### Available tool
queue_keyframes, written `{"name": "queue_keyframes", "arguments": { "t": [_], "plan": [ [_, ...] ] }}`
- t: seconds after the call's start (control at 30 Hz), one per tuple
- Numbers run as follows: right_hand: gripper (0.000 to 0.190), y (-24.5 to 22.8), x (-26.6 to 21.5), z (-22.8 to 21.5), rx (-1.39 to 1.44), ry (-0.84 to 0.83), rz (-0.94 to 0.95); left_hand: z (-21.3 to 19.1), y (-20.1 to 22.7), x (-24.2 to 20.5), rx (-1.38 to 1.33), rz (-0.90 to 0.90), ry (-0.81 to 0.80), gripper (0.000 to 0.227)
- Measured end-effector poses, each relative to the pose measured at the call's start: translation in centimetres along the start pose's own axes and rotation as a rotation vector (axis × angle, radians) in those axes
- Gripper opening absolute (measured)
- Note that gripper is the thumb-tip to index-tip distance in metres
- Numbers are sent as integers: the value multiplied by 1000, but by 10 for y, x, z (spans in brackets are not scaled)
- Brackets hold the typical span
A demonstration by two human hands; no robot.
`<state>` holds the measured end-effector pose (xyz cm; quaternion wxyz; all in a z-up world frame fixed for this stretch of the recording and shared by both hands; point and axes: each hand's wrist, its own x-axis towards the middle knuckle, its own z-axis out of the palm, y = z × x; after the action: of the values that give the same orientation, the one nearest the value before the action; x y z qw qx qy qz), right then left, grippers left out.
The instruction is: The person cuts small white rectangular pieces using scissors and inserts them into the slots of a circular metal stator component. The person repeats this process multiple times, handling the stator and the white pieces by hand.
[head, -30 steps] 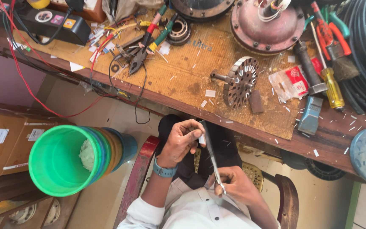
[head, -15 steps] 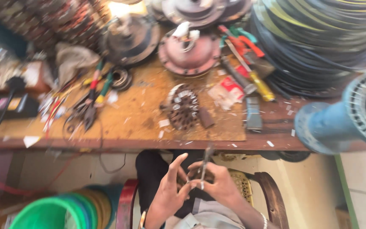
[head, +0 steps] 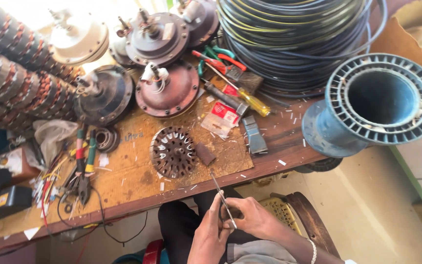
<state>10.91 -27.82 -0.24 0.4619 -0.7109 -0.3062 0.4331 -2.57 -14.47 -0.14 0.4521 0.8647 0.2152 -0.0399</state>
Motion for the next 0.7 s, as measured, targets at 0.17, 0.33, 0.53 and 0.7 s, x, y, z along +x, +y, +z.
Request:
{"name": "queue_keyframes", "arguments": {
  "t": [0.17, 0.33, 0.53, 0.7],
  "plan": [
    [30, 19, 7, 7, 449, 28, -34, 12, -50, 9, -531, -68, 50, 87],
    [28, 38, 7, 36, 798, 154, -173, 41, -110, 12, -1270, -63, 178, 64],
    [32, 61, 10, 67, 952, 261, -405, 78, -136, 3, -1717, 46, 124, 37],
    [32, 67, 7, 71, 964, 215, -546, 78, -136, -1, -1403, 178, 226, 20]
  ]
}}
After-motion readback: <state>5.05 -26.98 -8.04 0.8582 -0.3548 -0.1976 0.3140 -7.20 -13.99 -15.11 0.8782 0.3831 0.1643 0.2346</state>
